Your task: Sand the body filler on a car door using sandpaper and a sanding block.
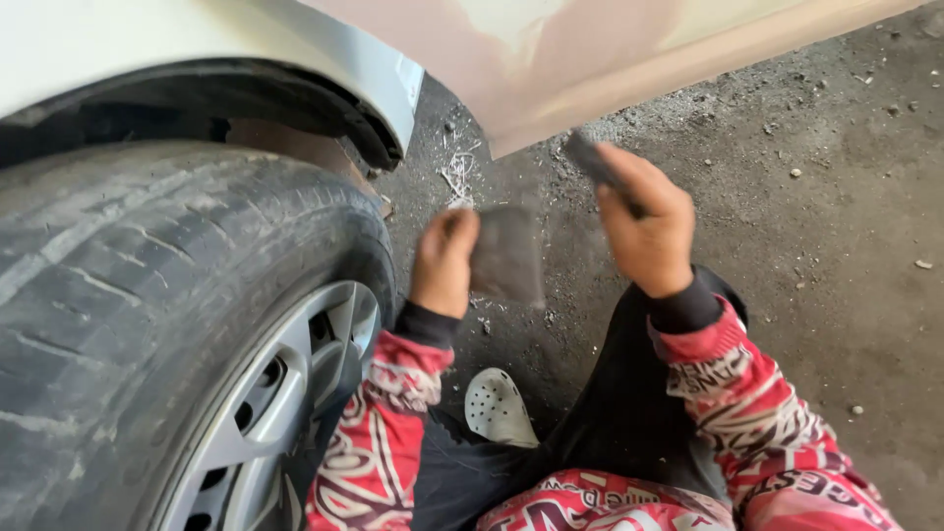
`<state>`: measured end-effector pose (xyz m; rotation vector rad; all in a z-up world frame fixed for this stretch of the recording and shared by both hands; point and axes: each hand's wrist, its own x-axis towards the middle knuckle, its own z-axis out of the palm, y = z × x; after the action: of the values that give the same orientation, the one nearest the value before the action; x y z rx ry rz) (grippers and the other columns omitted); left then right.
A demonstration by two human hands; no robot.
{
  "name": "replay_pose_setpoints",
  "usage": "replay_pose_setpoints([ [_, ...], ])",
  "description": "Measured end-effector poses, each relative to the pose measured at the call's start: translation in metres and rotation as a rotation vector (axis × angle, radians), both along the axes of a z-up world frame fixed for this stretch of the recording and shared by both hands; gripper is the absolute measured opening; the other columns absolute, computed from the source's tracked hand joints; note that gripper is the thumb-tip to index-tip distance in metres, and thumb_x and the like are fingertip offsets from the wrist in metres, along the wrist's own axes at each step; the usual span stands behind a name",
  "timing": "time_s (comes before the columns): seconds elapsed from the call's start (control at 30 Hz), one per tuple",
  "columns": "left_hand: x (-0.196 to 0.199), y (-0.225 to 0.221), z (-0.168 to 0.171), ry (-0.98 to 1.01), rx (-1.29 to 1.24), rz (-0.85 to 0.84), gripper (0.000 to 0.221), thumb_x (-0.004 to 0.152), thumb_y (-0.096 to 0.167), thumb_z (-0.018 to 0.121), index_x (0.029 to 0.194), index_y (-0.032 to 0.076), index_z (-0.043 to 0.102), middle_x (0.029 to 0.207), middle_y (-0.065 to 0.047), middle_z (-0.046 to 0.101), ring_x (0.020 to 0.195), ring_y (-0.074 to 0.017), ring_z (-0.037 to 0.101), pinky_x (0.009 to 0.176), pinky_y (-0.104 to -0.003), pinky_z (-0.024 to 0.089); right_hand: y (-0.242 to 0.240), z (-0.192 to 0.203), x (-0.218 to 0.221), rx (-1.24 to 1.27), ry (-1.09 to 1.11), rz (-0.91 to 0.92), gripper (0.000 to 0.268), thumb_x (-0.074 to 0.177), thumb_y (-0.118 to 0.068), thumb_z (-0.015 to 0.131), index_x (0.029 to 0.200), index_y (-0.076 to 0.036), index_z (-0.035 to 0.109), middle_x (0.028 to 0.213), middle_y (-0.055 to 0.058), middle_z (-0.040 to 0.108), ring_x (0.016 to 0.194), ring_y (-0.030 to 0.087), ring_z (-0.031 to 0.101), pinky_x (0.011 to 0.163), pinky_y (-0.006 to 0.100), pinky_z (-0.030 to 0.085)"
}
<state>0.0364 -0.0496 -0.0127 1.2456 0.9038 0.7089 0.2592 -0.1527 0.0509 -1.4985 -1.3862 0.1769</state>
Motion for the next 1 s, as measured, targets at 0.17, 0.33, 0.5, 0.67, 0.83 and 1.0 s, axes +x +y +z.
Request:
replay_pose_setpoints([
  [0.17, 0.021, -0.005, -0.031, -0.513, -0.613, 0.189, 0.036, 0.106, 0.042, 0.059, 0.113, 0.007, 0.067, 0.095, -0.003, 0.068, 0.081, -0.0153, 0.066, 0.075, -0.035, 0.055, -0.001, -0.011, 0.004, 0.388, 1.075, 0.257, 0.041, 0.102, 0.0, 0.065, 0.141, -0.007, 0.053, 0.134, 0.008, 0.061, 0.123, 0.019, 0.064, 0.105, 0.034, 0.058],
  [0.33, 0.055, -0.044, 0.011, -0.363, -0.854, -0.082, 0.043, 0.098, 0.049, 0.053, 0.112, 0.011, 0.069, 0.099, -0.001, 0.072, 0.086, -0.0121, 0.067, 0.08, -0.03, 0.056, 0.003, -0.065, 0.012, 0.102, 0.666, 0.256, 0.054, 0.091, -0.012, 0.076, 0.14, -0.004, 0.055, 0.126, 0.004, 0.061, 0.097, 0.011, 0.062, 0.08, 0.027, 0.053],
  [0.5, 0.004, 0.007, -0.007, -0.456, -0.552, 0.064, 0.042, 0.105, 0.051, 0.057, 0.1, 0.009, 0.062, 0.085, -0.001, 0.062, 0.075, -0.0143, 0.061, 0.071, -0.033, 0.053, -0.004, -0.062, 0.031, -0.273, 0.449, 0.523, 0.065, 0.084, -0.012, 0.082, 0.141, 0.0, 0.053, 0.123, 0.008, 0.066, 0.113, 0.014, 0.062, 0.095, 0.03, 0.051],
  [0.67, -0.02, 0.025, 0.004, -0.345, -0.123, 0.358, 0.033, 0.102, 0.04, 0.062, 0.1, 0.007, 0.062, 0.09, 0.001, 0.066, 0.082, -0.0092, 0.062, 0.076, -0.027, 0.053, -0.018, -0.083, 0.049, -0.215, 0.563, 0.159, 0.034, 0.098, -0.013, 0.08, 0.123, -0.001, 0.059, 0.118, 0.01, 0.07, 0.107, 0.015, 0.067, 0.095, 0.03, 0.057],
  [0.83, -0.023, 0.022, -0.016, -0.524, -0.029, 0.257, 0.025, 0.113, 0.02, 0.073, 0.104, -0.003, 0.066, 0.097, 0.001, 0.06, 0.089, -0.01, 0.053, 0.084, -0.028, 0.045, -0.013, 0.011, -0.002, -0.128, 0.241, 0.187, 0.032, 0.102, 0.001, 0.064, 0.132, -0.001, 0.055, 0.141, 0.015, 0.066, 0.127, 0.022, 0.066, 0.105, 0.032, 0.054],
  [1.0, -0.005, -0.008, 0.061, 0.195, 0.696, 0.217, 0.028, 0.106, 0.023, 0.064, 0.121, -0.001, 0.07, 0.109, -0.015, 0.076, 0.102, -0.0227, 0.074, 0.09, -0.032, 0.055, 0.006, 0.019, -0.017, -0.045, -0.383, 0.265, 0.056, 0.079, 0.007, 0.067, 0.133, -0.011, 0.066, 0.141, 0.011, 0.064, 0.134, 0.035, 0.06, 0.111, 0.049, 0.047],
])
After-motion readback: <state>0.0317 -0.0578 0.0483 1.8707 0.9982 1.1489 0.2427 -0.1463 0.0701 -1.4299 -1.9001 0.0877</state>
